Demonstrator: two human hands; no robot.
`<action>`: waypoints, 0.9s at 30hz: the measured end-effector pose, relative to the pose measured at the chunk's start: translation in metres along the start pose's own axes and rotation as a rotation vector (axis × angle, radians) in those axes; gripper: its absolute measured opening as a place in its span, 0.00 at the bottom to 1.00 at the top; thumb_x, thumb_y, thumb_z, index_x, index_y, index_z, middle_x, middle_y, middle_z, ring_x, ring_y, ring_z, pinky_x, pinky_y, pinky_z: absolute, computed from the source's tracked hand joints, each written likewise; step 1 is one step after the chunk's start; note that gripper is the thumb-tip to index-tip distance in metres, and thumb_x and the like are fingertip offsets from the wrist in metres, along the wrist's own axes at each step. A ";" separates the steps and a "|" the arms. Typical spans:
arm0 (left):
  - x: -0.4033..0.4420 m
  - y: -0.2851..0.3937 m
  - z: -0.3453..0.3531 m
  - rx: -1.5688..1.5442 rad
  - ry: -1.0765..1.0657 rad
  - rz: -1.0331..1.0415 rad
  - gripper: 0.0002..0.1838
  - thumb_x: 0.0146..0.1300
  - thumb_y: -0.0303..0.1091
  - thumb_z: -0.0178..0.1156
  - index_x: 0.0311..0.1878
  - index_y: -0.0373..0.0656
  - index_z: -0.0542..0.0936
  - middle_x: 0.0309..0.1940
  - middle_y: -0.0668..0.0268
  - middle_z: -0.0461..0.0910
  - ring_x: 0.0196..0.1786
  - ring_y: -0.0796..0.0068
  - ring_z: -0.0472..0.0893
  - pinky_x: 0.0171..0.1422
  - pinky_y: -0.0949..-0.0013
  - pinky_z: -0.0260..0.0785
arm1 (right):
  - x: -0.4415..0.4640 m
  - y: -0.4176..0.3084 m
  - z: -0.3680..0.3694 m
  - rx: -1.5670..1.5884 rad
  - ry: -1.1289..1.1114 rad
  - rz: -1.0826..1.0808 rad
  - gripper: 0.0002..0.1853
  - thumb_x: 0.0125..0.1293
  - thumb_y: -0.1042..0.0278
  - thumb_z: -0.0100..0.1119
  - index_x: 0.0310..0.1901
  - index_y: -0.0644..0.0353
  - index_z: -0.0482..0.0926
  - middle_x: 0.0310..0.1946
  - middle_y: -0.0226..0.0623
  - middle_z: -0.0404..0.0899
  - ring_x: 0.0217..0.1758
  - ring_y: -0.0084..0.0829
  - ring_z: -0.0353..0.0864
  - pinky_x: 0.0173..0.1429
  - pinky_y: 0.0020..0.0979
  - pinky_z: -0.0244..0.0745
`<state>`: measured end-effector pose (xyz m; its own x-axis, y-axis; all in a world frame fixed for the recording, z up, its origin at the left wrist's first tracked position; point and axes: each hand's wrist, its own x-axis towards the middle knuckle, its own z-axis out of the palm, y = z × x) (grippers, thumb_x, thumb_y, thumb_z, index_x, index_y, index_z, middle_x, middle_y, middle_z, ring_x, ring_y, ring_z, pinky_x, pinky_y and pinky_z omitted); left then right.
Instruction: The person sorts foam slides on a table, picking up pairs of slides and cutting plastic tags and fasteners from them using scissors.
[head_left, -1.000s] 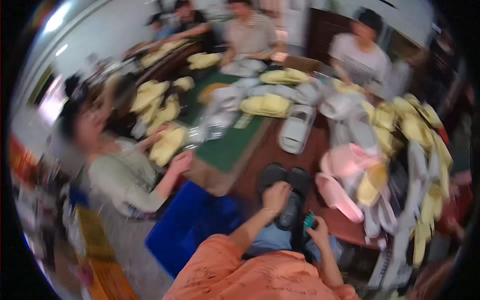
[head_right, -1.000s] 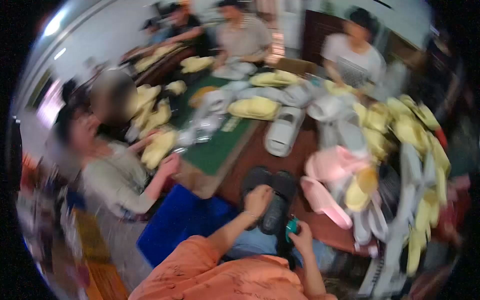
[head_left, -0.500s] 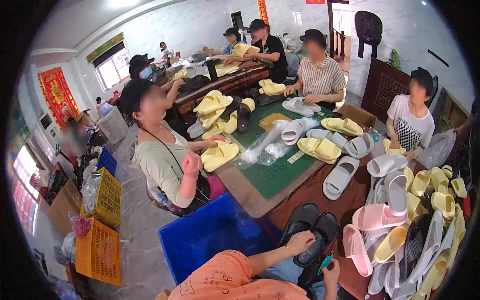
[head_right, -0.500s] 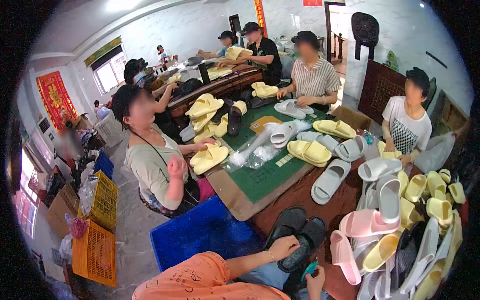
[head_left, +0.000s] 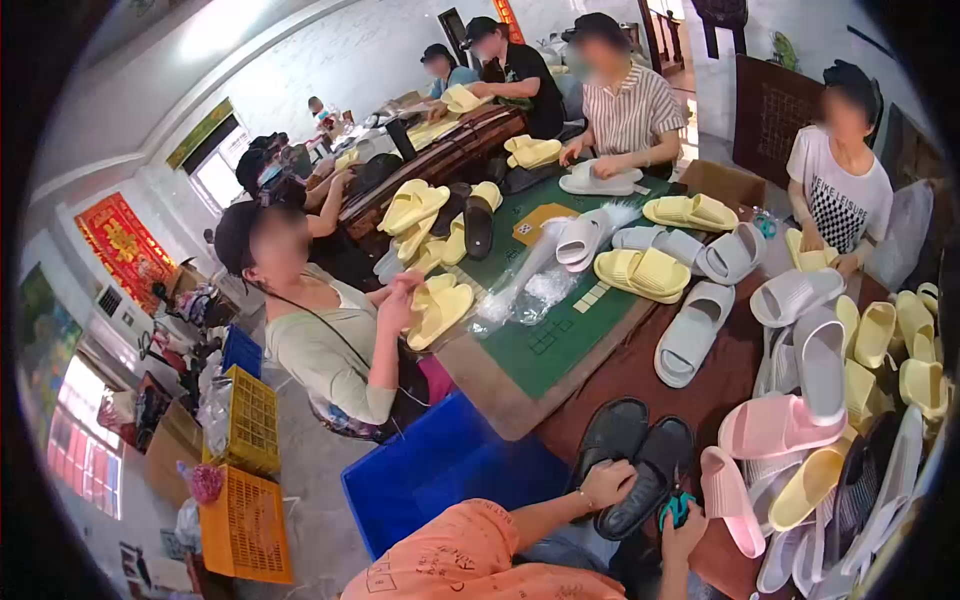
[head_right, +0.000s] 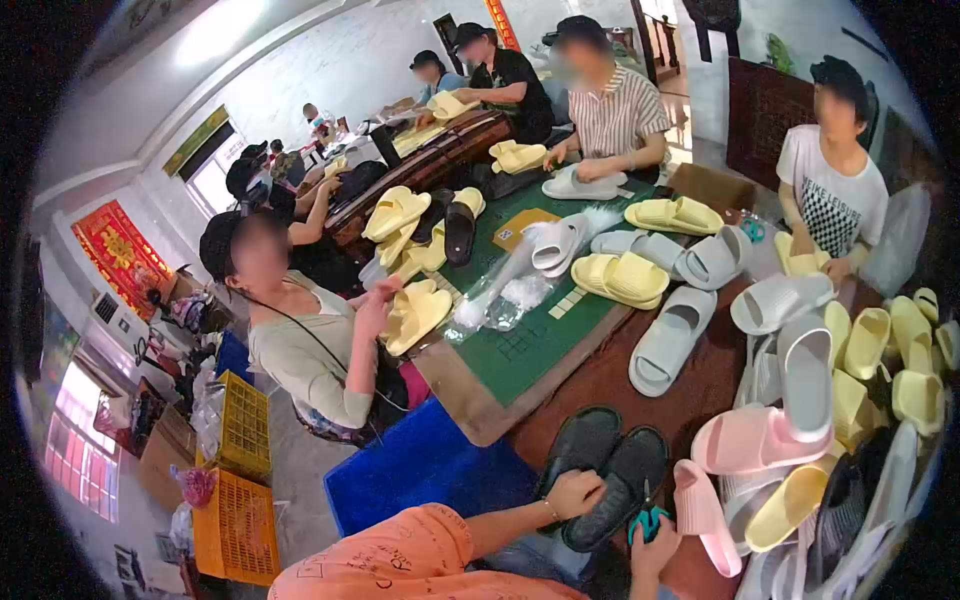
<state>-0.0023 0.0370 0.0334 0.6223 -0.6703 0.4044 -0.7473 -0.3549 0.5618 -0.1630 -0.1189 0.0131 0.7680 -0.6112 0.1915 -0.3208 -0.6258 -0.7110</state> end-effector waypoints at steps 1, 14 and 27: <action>0.000 -0.001 0.001 -0.040 0.038 0.016 0.04 0.55 0.31 0.57 0.29 0.41 0.75 0.25 0.61 0.73 0.27 0.58 0.74 0.33 0.61 0.67 | 0.004 -0.002 0.000 -0.035 -0.021 0.005 0.24 0.48 0.67 0.63 0.48 0.67 0.70 0.41 0.51 0.73 0.45 0.50 0.69 0.51 0.43 0.62; 0.008 0.001 0.000 -0.021 0.029 0.007 0.06 0.53 0.30 0.61 0.26 0.42 0.74 0.20 0.62 0.72 0.23 0.61 0.74 0.28 0.61 0.66 | -0.005 0.008 0.005 -0.015 -0.040 0.062 0.25 0.49 0.61 0.62 0.46 0.69 0.70 0.40 0.55 0.71 0.46 0.54 0.67 0.51 0.46 0.61; 0.003 -0.005 0.006 -0.037 0.037 0.018 0.06 0.54 0.31 0.58 0.26 0.42 0.72 0.22 0.61 0.69 0.25 0.59 0.73 0.32 0.61 0.67 | -0.002 0.015 0.011 -0.046 -0.022 0.022 0.24 0.49 0.65 0.61 0.47 0.67 0.71 0.40 0.51 0.72 0.45 0.51 0.68 0.50 0.44 0.62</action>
<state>0.0015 0.0333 0.0276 0.6177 -0.6515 0.4404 -0.7495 -0.3184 0.5804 -0.1639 -0.1220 -0.0055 0.7720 -0.6150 0.1610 -0.3626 -0.6340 -0.6830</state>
